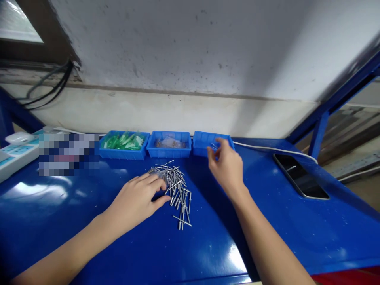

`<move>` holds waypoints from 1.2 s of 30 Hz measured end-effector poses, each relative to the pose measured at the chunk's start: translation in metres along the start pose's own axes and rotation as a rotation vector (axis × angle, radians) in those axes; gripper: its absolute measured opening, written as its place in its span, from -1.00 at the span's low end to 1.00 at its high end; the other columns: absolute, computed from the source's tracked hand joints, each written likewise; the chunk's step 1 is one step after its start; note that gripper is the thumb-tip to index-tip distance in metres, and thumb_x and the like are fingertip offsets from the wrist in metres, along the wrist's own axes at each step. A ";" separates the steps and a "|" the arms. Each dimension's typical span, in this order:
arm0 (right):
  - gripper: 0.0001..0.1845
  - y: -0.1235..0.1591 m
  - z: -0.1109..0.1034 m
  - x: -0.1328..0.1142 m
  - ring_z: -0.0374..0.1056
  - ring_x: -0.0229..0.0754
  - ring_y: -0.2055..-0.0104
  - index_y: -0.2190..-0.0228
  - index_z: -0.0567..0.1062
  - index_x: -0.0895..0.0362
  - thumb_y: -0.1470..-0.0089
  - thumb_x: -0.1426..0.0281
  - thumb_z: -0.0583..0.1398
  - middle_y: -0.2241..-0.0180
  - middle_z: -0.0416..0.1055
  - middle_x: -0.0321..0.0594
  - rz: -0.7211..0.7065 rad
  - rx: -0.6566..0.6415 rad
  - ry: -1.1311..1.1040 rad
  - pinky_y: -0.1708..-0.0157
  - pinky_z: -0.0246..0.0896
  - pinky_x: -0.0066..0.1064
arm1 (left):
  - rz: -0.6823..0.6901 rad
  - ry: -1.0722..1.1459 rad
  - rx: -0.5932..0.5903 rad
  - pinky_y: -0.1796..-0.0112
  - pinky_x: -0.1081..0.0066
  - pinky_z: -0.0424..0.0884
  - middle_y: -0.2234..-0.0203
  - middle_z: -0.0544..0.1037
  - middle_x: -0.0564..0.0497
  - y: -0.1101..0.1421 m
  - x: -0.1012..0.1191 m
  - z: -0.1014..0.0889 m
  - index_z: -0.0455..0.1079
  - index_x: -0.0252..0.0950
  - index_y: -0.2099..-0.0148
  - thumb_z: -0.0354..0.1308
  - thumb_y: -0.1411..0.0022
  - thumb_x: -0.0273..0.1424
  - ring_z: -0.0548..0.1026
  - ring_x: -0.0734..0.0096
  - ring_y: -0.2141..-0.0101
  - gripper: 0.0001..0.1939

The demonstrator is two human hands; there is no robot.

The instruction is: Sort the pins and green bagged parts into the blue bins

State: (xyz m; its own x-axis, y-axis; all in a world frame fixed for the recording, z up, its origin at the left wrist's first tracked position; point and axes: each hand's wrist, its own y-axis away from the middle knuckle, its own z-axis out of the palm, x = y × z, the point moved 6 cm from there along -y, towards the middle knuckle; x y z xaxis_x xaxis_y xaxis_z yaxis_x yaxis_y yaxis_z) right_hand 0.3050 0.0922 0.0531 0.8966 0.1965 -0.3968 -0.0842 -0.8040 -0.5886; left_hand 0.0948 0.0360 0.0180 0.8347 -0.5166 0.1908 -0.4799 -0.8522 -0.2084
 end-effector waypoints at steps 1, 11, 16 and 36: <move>-0.63 0.004 0.010 -0.008 0.30 -0.22 0.54 0.09 0.36 0.19 -0.10 0.25 0.11 0.53 0.41 -0.24 -0.029 -0.083 -0.032 0.47 0.16 -0.37 | -0.011 -0.027 -0.008 0.27 0.11 0.40 0.38 0.50 -0.04 0.000 0.000 0.002 0.37 -0.29 0.33 0.11 -0.17 -0.30 0.45 0.14 0.28 -0.85; -0.74 0.049 0.037 -0.076 0.32 -0.19 0.31 0.14 0.41 0.15 -0.14 0.33 0.09 0.35 0.38 -0.19 -0.381 -0.434 -0.367 0.29 0.23 -0.33 | -0.131 0.030 0.062 0.34 0.25 0.40 0.41 0.50 -0.04 0.000 -0.018 -0.009 0.34 -0.30 0.35 -0.03 -0.20 -0.46 0.48 0.22 0.35 -0.87; -0.82 0.052 0.035 -0.080 0.29 -0.20 0.32 0.22 0.43 0.15 -0.13 0.37 0.11 0.38 0.37 -0.19 -0.460 -0.448 -0.439 0.30 0.22 -0.33 | -0.166 0.201 0.147 0.37 0.33 0.35 0.41 0.49 0.02 0.000 -0.023 -0.020 0.31 -0.26 0.30 -0.06 -0.26 -0.39 0.46 0.33 0.38 -0.85; -0.88 0.054 0.021 -0.089 0.25 -0.22 0.38 0.27 0.36 0.13 -0.15 0.36 0.08 0.43 0.35 -0.23 -0.471 -0.338 -0.459 0.36 0.17 -0.37 | -0.104 0.334 0.227 0.43 0.44 0.27 0.49 0.44 0.05 0.000 -0.016 -0.026 0.28 -0.28 0.38 -0.16 -0.34 -0.35 0.39 0.44 0.45 -0.71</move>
State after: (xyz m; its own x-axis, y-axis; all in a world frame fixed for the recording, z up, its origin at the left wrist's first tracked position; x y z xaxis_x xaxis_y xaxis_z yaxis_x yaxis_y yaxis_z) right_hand 0.2120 0.0429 0.0420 0.5265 0.7190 -0.4536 0.4695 -0.6907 -0.5500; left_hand 0.0739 0.0419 0.0398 0.7241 -0.4594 0.5145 -0.2948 -0.8805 -0.3712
